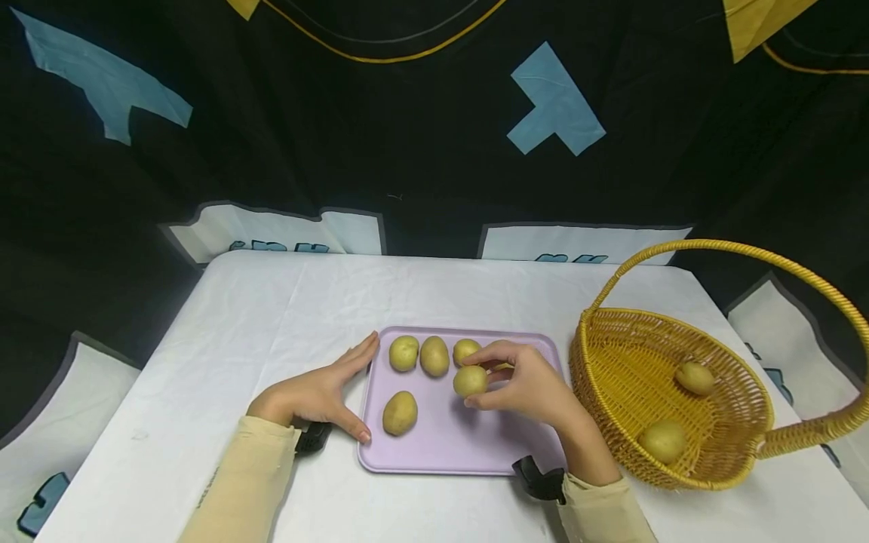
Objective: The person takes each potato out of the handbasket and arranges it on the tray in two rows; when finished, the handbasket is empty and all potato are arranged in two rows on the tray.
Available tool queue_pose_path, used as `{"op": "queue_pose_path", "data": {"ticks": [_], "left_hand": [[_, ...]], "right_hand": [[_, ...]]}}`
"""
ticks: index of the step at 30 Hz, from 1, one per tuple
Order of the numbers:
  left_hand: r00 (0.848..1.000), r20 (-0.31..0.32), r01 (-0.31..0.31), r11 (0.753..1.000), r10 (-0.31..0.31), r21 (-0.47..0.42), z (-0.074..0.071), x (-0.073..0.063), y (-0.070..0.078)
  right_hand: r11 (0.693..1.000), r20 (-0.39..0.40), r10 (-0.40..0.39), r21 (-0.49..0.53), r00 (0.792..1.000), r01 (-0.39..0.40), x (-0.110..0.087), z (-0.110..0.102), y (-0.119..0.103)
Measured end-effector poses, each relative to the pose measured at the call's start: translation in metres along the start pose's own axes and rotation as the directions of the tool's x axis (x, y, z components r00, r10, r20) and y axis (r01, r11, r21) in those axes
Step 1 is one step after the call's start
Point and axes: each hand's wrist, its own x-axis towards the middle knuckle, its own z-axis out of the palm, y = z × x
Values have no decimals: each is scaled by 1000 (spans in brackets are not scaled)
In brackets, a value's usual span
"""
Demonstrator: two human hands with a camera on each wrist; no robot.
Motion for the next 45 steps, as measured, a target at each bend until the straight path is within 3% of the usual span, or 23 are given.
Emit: {"op": "queue_pose_path", "data": {"ticks": [7,17,26,45], "left_hand": [[1000,0,13,1000,-13,5,1,0,0],[1000,-2,1,1000,-1,-3,1,0,-1],[1000,1,7,1000,-7,4,2,0,-1],[1000,-2,2,1000,-2,-9,0,0,-2]], "right_hand": [[999,74,-29,26,997,27,5,17,5],[999,140,38,32,989,-43,9,34,16],[998,168,54,3,984,-55,9,43,22],[995,188,80,43,979,-90,10,47,24]]}}
